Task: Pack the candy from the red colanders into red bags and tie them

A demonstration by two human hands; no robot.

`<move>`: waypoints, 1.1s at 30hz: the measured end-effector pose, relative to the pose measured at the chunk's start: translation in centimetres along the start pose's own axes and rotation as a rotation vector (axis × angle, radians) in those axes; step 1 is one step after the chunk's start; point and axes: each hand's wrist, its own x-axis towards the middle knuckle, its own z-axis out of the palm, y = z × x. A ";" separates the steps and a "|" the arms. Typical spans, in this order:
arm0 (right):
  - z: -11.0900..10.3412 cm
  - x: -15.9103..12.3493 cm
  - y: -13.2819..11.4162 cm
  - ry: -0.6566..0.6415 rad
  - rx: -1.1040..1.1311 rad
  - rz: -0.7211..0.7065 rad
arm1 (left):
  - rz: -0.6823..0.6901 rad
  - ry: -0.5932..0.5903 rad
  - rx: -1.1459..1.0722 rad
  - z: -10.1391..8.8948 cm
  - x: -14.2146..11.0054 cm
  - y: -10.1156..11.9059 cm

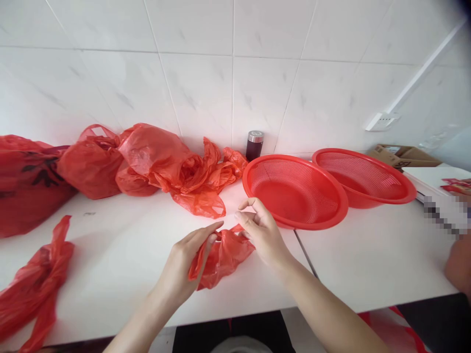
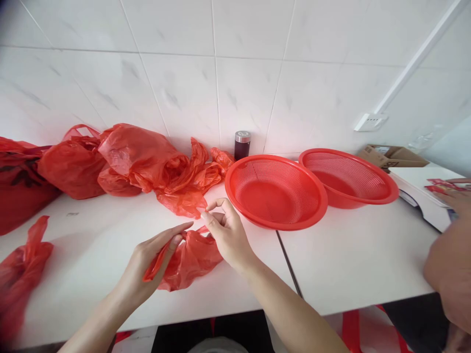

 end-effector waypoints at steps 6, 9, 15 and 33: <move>-4.6 -2.5 0.4 0.084 -0.236 0.086 | -0.345 0.132 0.054 -1.3 -3.8 -5.2; -6.8 -3.5 1.7 0.122 -0.330 0.141 | -0.409 0.158 -0.030 -0.7 -5.6 -6.2; -5.3 -3.9 3.5 0.033 -0.560 0.137 | -0.654 0.453 -0.230 2.6 -5.1 -3.1; -4.3 -1.9 8.5 0.054 -1.066 0.053 | -0.377 0.059 0.183 4.4 -2.3 -10.4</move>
